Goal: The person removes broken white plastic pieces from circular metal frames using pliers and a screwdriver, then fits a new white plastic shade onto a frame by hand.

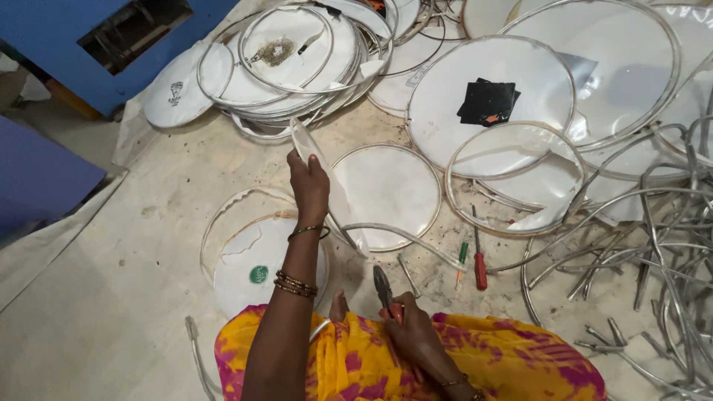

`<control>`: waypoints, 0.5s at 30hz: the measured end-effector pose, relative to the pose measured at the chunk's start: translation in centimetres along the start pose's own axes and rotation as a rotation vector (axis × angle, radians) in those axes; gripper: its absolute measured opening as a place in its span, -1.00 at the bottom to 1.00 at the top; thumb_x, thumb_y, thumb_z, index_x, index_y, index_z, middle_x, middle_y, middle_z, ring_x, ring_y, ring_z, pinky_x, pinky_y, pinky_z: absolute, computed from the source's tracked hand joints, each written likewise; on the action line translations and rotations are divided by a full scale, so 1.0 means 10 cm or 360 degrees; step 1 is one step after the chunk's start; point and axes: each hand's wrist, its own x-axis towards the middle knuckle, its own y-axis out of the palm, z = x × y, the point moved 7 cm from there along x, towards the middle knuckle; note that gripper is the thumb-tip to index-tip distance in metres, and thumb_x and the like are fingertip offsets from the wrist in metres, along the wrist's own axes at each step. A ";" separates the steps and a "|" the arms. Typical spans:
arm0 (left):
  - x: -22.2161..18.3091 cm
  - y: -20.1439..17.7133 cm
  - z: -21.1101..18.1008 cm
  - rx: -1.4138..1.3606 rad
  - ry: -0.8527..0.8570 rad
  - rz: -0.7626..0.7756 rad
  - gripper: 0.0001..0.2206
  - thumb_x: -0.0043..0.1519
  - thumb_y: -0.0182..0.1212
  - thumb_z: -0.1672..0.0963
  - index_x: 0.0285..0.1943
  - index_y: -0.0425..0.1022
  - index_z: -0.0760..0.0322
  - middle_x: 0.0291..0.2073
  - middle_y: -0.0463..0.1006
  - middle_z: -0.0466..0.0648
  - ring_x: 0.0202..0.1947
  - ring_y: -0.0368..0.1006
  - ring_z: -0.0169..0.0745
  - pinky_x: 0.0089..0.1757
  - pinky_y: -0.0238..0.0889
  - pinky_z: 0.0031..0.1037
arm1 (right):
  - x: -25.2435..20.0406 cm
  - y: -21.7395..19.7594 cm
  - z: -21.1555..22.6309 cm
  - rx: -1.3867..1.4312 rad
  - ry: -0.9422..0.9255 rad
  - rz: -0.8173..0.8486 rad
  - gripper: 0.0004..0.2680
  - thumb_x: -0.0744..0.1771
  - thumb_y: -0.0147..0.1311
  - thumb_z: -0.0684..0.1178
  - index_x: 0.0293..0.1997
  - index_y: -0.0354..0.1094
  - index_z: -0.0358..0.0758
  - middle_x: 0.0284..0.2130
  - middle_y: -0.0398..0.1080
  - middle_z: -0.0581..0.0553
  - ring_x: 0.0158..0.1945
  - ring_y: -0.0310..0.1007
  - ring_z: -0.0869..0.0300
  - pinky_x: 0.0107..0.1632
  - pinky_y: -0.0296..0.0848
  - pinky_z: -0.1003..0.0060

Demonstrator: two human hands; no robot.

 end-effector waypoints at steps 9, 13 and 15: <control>0.13 0.20 0.17 0.0116 -0.0088 -0.0032 -0.66 0.38 -0.04 0.16 0.32 0.12 0.38 -0.11 0.58 0.41 -0.08 0.53 0.41 -0.09 0.33 -0.02 | -0.21 0.36 -0.09 0.0554 0.0206 0.0406 -0.84 0.23 0.15 -0.23 -0.22 0.24 -0.25 -0.45 0.35 -0.12 -0.50 0.32 0.23 -0.41 0.32 0.25; 0.13 0.29 0.11 0.0105 -0.0032 -0.0069 -0.65 0.37 -0.04 0.17 0.32 0.09 0.38 -0.14 0.58 0.43 -0.09 0.54 0.45 -0.11 0.35 -0.02 | -0.30 0.65 -0.09 0.0141 -0.0247 0.0614 -0.82 0.21 0.23 -0.18 -0.32 0.20 -0.23 -0.42 0.45 -0.08 -0.38 0.44 0.32 -0.33 0.45 0.35; 0.09 0.34 0.06 0.0119 -0.0024 -0.0069 -0.63 0.37 -0.05 0.19 0.35 0.07 0.36 -0.15 0.56 0.45 -0.10 0.52 0.48 -0.12 0.34 -0.01 | -0.31 0.75 -0.21 0.0002 -0.0179 0.0667 -0.81 0.19 0.26 -0.14 -0.36 0.22 -0.20 -0.41 0.47 -0.07 -0.37 0.43 0.33 -0.33 0.42 0.36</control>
